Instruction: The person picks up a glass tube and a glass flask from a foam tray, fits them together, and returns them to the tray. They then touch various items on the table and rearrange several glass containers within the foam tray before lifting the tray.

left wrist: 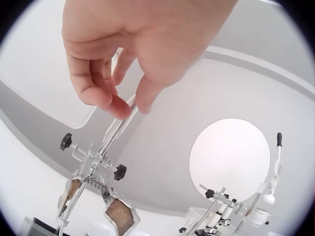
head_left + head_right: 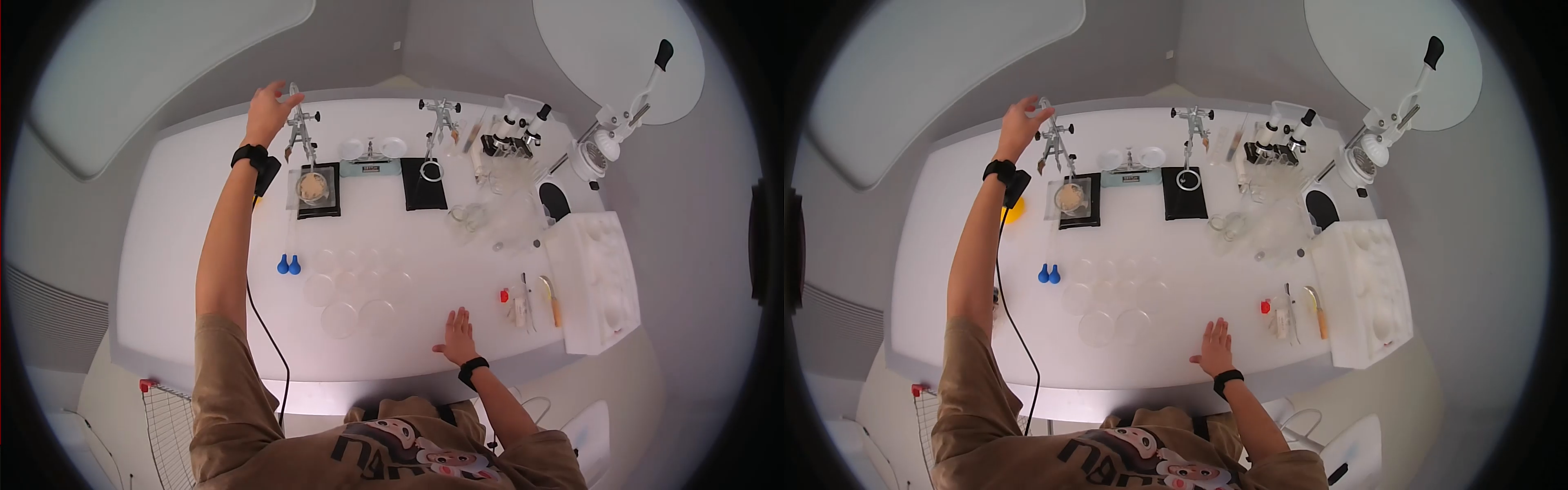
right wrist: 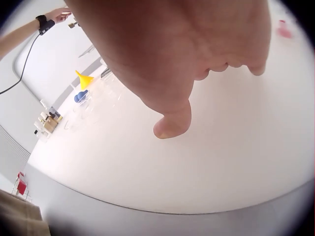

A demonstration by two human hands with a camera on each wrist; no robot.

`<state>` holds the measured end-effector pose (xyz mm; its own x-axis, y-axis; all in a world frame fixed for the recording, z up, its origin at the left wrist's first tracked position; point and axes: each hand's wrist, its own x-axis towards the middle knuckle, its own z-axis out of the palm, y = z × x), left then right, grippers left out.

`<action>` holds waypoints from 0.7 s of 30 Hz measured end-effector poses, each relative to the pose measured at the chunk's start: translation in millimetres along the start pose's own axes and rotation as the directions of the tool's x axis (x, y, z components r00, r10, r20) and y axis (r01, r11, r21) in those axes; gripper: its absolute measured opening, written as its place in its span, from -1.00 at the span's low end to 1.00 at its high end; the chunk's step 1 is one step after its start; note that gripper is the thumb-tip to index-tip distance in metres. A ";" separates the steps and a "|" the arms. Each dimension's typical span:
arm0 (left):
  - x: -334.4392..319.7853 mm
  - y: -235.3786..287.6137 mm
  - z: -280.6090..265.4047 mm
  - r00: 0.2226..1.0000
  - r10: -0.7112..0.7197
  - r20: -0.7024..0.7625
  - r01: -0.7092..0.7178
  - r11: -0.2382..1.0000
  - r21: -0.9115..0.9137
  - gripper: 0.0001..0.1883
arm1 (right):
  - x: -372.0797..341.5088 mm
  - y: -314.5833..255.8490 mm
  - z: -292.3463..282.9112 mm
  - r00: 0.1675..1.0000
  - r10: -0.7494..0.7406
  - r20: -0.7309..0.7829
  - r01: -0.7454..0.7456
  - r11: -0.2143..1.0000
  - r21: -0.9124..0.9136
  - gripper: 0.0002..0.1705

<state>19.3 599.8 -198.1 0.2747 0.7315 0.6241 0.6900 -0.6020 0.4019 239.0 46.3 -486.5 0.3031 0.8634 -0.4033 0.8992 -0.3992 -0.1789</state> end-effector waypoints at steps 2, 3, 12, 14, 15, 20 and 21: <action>2.0 -3.0 5.8 1.000 0.013 0.009 -0.013 1.000 -0.026 -0.45 | 0.6 -0.9 1.5 1.000 0.002 -0.014 -0.002 1.000 -0.013 0.40; 5.4 0.1 4.6 1.000 0.024 0.013 -0.023 0.999 -0.044 -0.50 | 0.8 -2.8 -0.8 1.000 0.015 0.019 -0.014 0.999 -0.039 0.41; 15.5 22.5 -13.8 0.999 -0.025 -0.019 0.022 0.987 -0.160 -0.64 | 3.0 -3.2 3.7 1.000 0.009 -0.005 -0.009 0.995 -0.100 0.42; 22.0 37.7 -32.4 0.987 -0.097 -0.131 0.072 0.981 -0.180 -0.63 | 4.6 -5.4 0.3 1.000 0.023 0.001 -0.022 0.995 -0.096 0.42; 25.7 47.2 -45.3 0.987 -0.084 -0.137 0.058 0.981 -0.184 -0.63 | 5.1 -3.5 1.1 1.000 0.022 -0.009 -0.023 0.998 -0.060 0.41; 13.3 115.2 -106.1 0.962 0.012 -0.271 -0.097 0.949 -0.301 -0.66 | 1.9 -1.8 10.1 0.995 0.050 -0.086 -0.052 0.999 -0.017 0.43; 4.5 136.0 -114.7 0.965 0.015 -0.263 -0.106 0.937 -0.334 -0.66 | 3.8 -5.1 5.0 0.998 0.046 -0.045 -0.049 0.997 -0.061 0.42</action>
<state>37.6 484.5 -63.8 0.0990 0.6121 0.7845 0.3939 -0.7481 0.5340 234.0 50.0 -491.6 0.3583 0.8569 -0.3707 0.9008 -0.4216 -0.1037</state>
